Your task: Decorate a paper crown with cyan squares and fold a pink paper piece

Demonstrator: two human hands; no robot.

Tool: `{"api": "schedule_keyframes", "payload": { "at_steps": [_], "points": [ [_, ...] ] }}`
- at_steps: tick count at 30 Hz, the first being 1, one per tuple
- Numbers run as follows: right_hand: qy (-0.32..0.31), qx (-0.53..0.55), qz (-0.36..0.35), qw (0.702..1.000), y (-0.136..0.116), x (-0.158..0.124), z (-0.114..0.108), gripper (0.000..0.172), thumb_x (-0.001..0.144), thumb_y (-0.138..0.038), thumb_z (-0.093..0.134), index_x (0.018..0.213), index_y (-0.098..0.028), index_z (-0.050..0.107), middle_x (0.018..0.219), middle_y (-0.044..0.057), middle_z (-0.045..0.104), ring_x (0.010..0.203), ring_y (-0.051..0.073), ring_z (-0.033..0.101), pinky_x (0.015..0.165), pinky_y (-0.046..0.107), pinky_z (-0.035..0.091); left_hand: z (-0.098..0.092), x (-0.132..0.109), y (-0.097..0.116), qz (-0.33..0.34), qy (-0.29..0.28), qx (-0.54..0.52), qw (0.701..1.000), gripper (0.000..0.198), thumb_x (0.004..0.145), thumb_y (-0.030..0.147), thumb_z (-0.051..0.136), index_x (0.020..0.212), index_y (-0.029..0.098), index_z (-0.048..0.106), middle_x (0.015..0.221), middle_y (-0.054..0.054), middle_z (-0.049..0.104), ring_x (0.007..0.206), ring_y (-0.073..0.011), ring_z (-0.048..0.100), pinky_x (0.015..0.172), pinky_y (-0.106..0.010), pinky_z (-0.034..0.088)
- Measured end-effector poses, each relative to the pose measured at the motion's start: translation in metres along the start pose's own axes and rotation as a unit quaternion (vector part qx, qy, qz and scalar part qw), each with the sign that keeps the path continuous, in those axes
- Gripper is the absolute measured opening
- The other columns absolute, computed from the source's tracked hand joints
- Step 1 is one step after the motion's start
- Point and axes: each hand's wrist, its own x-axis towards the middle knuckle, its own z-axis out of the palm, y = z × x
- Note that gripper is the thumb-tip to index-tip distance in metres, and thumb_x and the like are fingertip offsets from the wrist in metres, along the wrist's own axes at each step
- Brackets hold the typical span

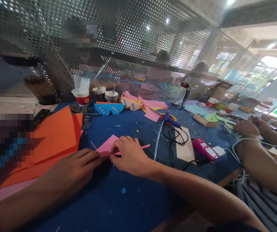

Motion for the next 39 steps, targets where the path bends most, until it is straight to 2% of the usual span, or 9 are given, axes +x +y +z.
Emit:
{"api": "schedule_keyframes", "payload": {
  "at_steps": [6, 11, 15, 21, 27, 34, 39],
  "points": [
    [0.024, -0.021, 0.012, 0.999, -0.003, 0.005, 0.012, 0.011, 0.088, -0.015, 0.073, 0.094, -0.022, 0.067, 0.107, 0.003, 0.073, 0.105, 0.023, 0.061, 0.089, 0.038, 0.036, -0.001, 0.0, 0.002, -0.006, 0.007, -0.001, 1.0, 0.053, 0.088, -0.002, 0.048, 0.132, 0.011, 0.074, 0.113, -0.013, 0.079, 0.094, -0.0296, 0.068, 0.082, -0.045, 0.059],
    [0.01, -0.024, 0.037, 0.999, -0.003, 0.002, 0.006, 0.012, 0.087, -0.014, 0.071, 0.095, -0.022, 0.069, 0.107, 0.003, 0.073, 0.105, 0.024, 0.06, 0.087, 0.038, 0.033, -0.005, 0.001, 0.003, -0.006, -0.005, 0.016, 1.0, 0.05, 0.085, -0.001, 0.053, 0.127, 0.013, 0.076, 0.111, -0.012, 0.08, 0.093, -0.0297, 0.068, 0.079, -0.044, 0.058],
    [0.007, -0.028, 0.052, 0.998, 0.0, 0.0, 0.002, 0.014, 0.086, -0.012, 0.069, 0.096, -0.021, 0.068, 0.108, 0.003, 0.073, 0.105, 0.023, 0.06, 0.088, 0.038, 0.033, -0.002, -0.002, 0.003, -0.019, -0.022, 0.024, 0.999, 0.055, 0.086, -0.002, 0.054, 0.134, 0.017, 0.074, 0.113, -0.011, 0.079, 0.096, -0.029, 0.068, 0.082, -0.044, 0.057],
    [0.016, -0.021, 0.055, 0.998, 0.008, -0.004, 0.001, 0.016, 0.084, -0.009, 0.067, 0.095, -0.021, 0.067, 0.107, 0.003, 0.073, 0.105, 0.023, 0.061, 0.09, 0.039, 0.033, 0.001, -0.005, 0.0, -0.004, -0.016, 0.01, 1.0, 0.055, 0.089, -0.001, 0.052, 0.137, 0.015, 0.073, 0.12, -0.011, 0.079, 0.097, -0.0288, 0.067, 0.081, -0.043, 0.054],
    [0.018, -0.018, 0.066, 0.997, 0.011, -0.007, -0.001, 0.019, 0.083, -0.006, 0.066, 0.094, -0.021, 0.067, 0.107, 0.002, 0.073, 0.105, 0.023, 0.061, 0.089, 0.038, 0.033, -0.001, -0.007, -0.001, -0.001, -0.002, 0.004, 1.0, 0.053, 0.089, 0.0, 0.052, 0.136, 0.014, 0.073, 0.121, -0.011, 0.08, 0.097, -0.0288, 0.066, 0.081, -0.043, 0.052],
    [0.021, -0.008, 0.1, 0.995, 0.025, -0.013, -0.012, 0.02, 0.082, -0.005, 0.066, 0.093, -0.022, 0.067, 0.107, 0.002, 0.074, 0.104, 0.023, 0.061, 0.089, 0.038, 0.033, 0.007, -0.011, -0.003, -0.004, 0.021, 0.02, 1.0, 0.056, 0.091, 0.0, 0.047, 0.138, 0.017, 0.072, 0.118, -0.01, 0.079, 0.099, -0.0287, 0.064, 0.085, -0.043, 0.05],
    [0.017, -0.011, 0.114, 0.993, 0.032, -0.019, -0.02, 0.021, 0.083, -0.005, 0.066, 0.094, -0.022, 0.069, 0.107, 0.002, 0.074, 0.106, 0.023, 0.061, 0.088, 0.038, 0.033, 0.011, -0.015, -0.005, -0.001, 0.006, 0.007, 1.0, 0.058, 0.093, 0.002, 0.05, 0.145, 0.018, 0.069, 0.123, -0.009, 0.077, 0.105, -0.0281, 0.063, 0.091, -0.043, 0.05]
  ]
}}
